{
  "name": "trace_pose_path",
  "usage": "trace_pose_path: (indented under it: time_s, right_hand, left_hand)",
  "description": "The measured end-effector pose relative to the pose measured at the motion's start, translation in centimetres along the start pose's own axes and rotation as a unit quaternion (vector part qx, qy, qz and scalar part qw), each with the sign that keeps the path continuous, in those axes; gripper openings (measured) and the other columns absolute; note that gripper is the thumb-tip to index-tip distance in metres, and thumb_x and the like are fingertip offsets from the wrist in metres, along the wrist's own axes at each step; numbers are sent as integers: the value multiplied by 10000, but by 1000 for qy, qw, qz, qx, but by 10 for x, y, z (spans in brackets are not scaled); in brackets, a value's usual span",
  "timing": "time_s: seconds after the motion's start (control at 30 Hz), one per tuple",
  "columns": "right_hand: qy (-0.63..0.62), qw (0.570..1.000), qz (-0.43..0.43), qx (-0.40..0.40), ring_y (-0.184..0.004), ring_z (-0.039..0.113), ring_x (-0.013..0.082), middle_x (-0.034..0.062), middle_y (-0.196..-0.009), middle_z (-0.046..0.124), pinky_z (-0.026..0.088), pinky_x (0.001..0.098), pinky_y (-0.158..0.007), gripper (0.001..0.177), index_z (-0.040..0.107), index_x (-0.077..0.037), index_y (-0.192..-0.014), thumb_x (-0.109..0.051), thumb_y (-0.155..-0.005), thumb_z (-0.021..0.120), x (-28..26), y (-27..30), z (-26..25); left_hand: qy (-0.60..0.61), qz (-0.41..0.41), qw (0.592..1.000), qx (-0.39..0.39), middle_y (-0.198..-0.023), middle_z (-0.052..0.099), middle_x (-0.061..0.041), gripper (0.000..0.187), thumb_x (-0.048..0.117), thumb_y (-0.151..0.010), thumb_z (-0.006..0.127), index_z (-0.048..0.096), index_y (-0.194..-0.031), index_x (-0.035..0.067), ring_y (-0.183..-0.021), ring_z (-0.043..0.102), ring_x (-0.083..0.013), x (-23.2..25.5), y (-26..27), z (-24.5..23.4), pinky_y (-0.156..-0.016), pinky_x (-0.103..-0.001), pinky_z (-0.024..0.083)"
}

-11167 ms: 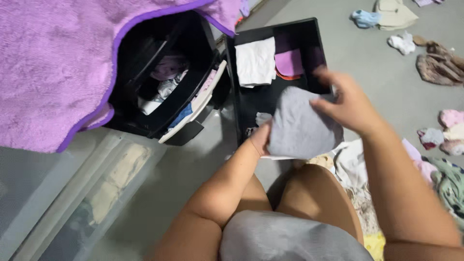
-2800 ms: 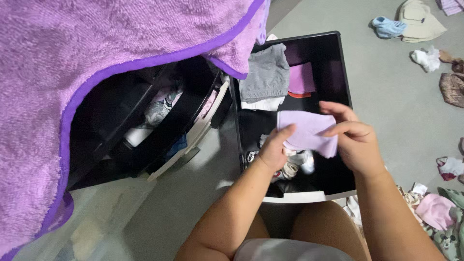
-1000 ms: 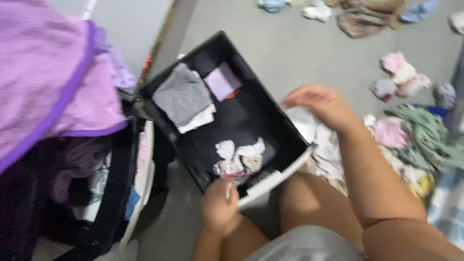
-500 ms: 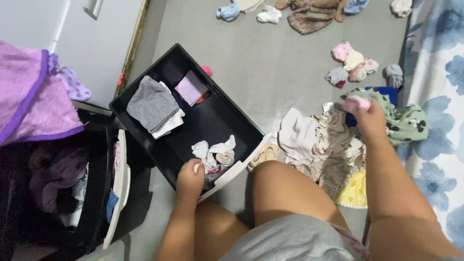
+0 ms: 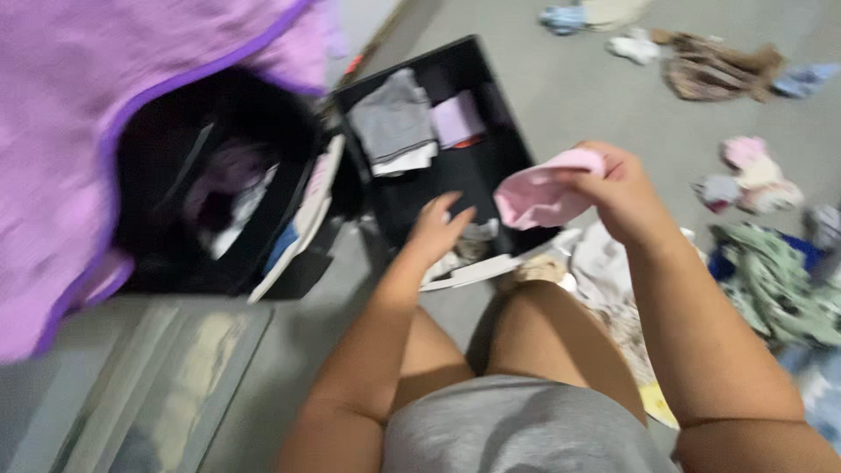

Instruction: The person picks up clothing items from the floor by hand, bunches or folds them, and places them into a black drawer while in a bedroom. The person then stands and gathers additional items including a purple cloth and a yellow patterned garment.

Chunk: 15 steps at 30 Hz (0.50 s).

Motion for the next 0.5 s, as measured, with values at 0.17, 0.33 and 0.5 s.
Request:
trace_pose_path:
  time_s: [0.17,0.33,0.5]
  right_hand:
    - [104,993,-50,-9,-929,648,107,46,-1018,686,529,237,-817,196,720,-15,-1088,-11,-906,648,6,-20,68]
    - [107,988,-86,78,-989,641,98,66,-1275,537,554,260,-730,383,550,-121,-1169,27,-835,664,-9,-17,93]
    - [268,921,-245,-141,-1034,662,170,134,-1451,519,543,313,-912,317,717,-61,-922,184,-801,556,-18,-13,117]
  left_hand:
    - [434,-25,895,-99,-1249,603,-34,699,171,-886,768,397,-1474,101,-1134,595,-152,74,13,-40,-910,-324,547]
    - [354,-159,920,46,-1033,718,-82,324,190,-902,668,605,-1188,53,-840,714,-194,78,-6,-81,-663,-329,580]
    - [495,-187,848,44,-921,649,-97,292,223,-927,721,530,-1042,34,-808,656,-200,69,0,-86,-689,-339,582]
Point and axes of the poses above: each hand's wrist, its own y-axis away from the middle knuckle, its own z-axis out of the palm, x = y × z, the point moved 1 cm from there along -y, towards the middle knuckle
